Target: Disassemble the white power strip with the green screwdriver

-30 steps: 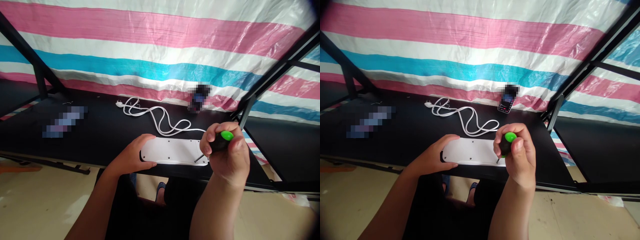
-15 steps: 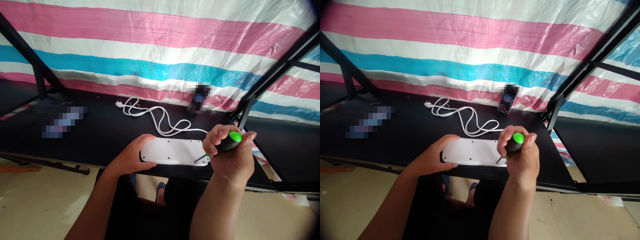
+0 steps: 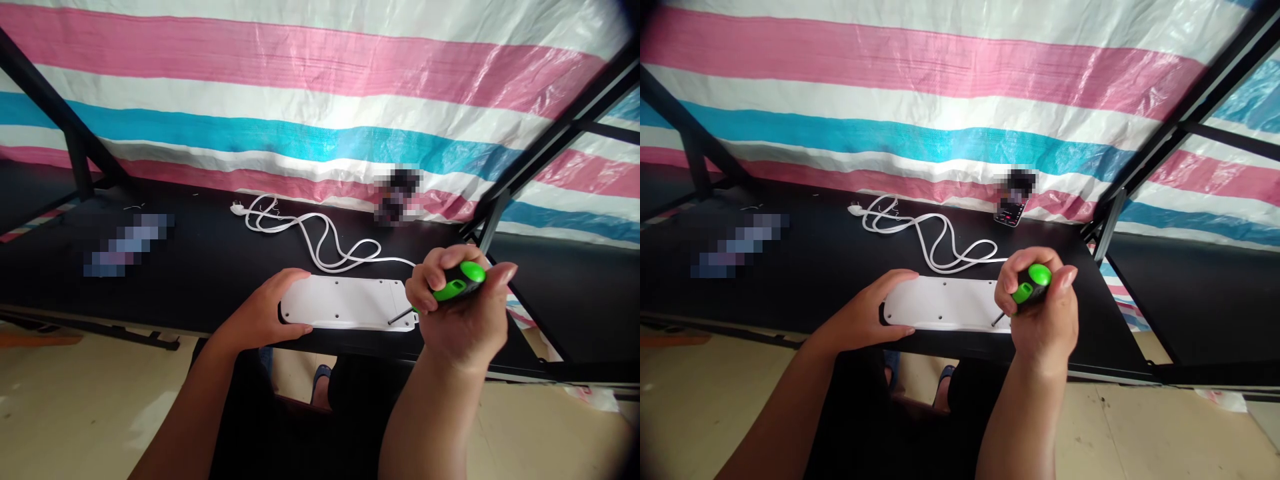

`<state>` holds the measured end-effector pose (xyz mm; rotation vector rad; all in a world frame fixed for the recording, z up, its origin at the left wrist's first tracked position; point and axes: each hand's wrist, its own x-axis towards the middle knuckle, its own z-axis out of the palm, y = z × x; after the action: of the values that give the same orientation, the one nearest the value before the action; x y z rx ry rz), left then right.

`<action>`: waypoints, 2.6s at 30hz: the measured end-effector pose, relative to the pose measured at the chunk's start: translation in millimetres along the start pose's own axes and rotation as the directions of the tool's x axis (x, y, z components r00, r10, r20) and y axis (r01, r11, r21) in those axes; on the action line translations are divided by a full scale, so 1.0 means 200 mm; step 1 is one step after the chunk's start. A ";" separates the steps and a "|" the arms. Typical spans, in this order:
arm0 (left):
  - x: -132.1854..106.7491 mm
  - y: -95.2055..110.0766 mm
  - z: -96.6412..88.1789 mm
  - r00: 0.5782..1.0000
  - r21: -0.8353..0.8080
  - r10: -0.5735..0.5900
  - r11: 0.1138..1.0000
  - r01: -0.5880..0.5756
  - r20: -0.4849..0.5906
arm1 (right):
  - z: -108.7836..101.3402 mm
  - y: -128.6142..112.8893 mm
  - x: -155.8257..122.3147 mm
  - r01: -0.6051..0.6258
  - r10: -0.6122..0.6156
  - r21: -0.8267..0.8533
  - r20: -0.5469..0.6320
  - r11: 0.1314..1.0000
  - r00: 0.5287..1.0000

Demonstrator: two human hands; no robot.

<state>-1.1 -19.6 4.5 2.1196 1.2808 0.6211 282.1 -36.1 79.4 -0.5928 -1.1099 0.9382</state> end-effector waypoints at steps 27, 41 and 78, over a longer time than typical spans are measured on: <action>0.00 0.00 0.00 1.000 0.001 -0.013 1.000 0.013 0.003 | 0.02 0.01 -0.01 0.091 -0.090 0.011 -0.021 0.996 0.996; 0.00 0.01 0.00 1.000 0.015 -0.011 1.000 0.012 -0.004 | 0.00 0.00 0.00 0.061 -0.062 0.010 0.034 0.998 0.998; 0.01 0.02 -0.01 1.000 -0.001 -0.010 1.000 0.010 0.004 | 0.05 0.05 -0.02 0.159 -0.389 -0.593 -0.284 0.790 0.876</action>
<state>0.6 -19.6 8.4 2.1115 1.2880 0.6128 268.3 -35.6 74.0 -1.0119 -1.0581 0.1937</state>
